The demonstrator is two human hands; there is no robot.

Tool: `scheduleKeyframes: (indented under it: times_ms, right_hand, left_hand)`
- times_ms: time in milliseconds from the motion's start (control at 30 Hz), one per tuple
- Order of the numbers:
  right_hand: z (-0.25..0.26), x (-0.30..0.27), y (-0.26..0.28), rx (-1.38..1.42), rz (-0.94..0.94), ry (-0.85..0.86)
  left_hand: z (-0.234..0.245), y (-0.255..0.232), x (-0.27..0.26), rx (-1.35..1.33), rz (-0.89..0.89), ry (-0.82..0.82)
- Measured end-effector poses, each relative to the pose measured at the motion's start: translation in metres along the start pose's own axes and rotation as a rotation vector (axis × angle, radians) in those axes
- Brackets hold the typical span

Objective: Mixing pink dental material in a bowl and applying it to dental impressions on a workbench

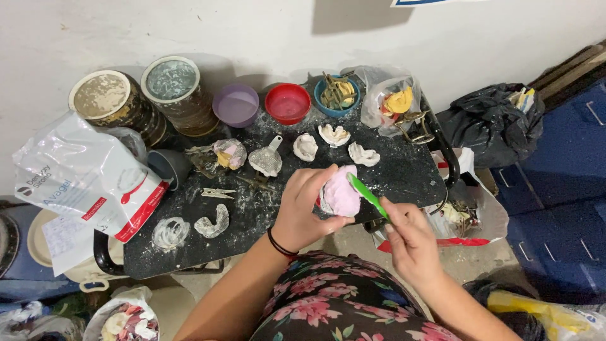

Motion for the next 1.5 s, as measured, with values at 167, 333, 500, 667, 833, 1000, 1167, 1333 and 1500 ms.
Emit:
scheduleKeyframes:
  times_ms: [167, 333, 500, 667, 833, 1000, 1167, 1333, 1500]
  right_hand:
    - [0.010, 0.022, 0.017, -0.175, 0.197, 0.113]
    - [0.035, 0.061, 0.028, -0.280, 0.452, 0.064]
    - [0.040, 0.036, -0.023, -0.244, 0.446, -0.036]
    - [0.021, 0.033, -0.031, -0.118, 0.380, -0.019]
    - [0.012, 0.030, -0.031, -0.044, 0.306, -0.002]
    - [0.024, 0.029, -0.029, -0.007, 0.211, 0.033]
    - [0.014, 0.026, -0.041, 0.023, 0.120, -0.060]
    - [-0.030, 0.024, -0.015, 0.051, 0.077, -0.173]
    - [-0.028, 0.021, 0.005, -0.055, 0.102, -0.136]
  left_hand:
    - [0.000, -0.001, 0.010, 0.121, 0.081, 0.081]
    - [0.010, -0.006, 0.016, -0.131, 0.245, 0.023]
    - [0.009, -0.005, 0.008, -0.350, 0.553, 0.000]
    - [0.002, -0.011, 0.008, -0.472, 0.580, 0.071]
    - [0.001, 0.002, 0.006, -0.549, 0.614, 0.076]
    - [-0.005, 0.026, -0.009, -0.688, 0.694, -0.004]
    - [-0.007, 0.018, -0.001, -0.804, 0.742, -0.042]
    - [-0.022, 0.007, -0.001, -0.889, 0.775, -0.013]
    - [-0.013, 0.014, -0.002, -0.858, 0.823, -0.039]
Point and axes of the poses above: each hand's wrist, its own x-axis towards the middle knuckle, its own z-axis out of the back of the hand, y = z × x, the point moved 1 cm from there along x, towards the middle knuckle, and after that the axes turned 13 degrees about -y, right-handed, at the moved point
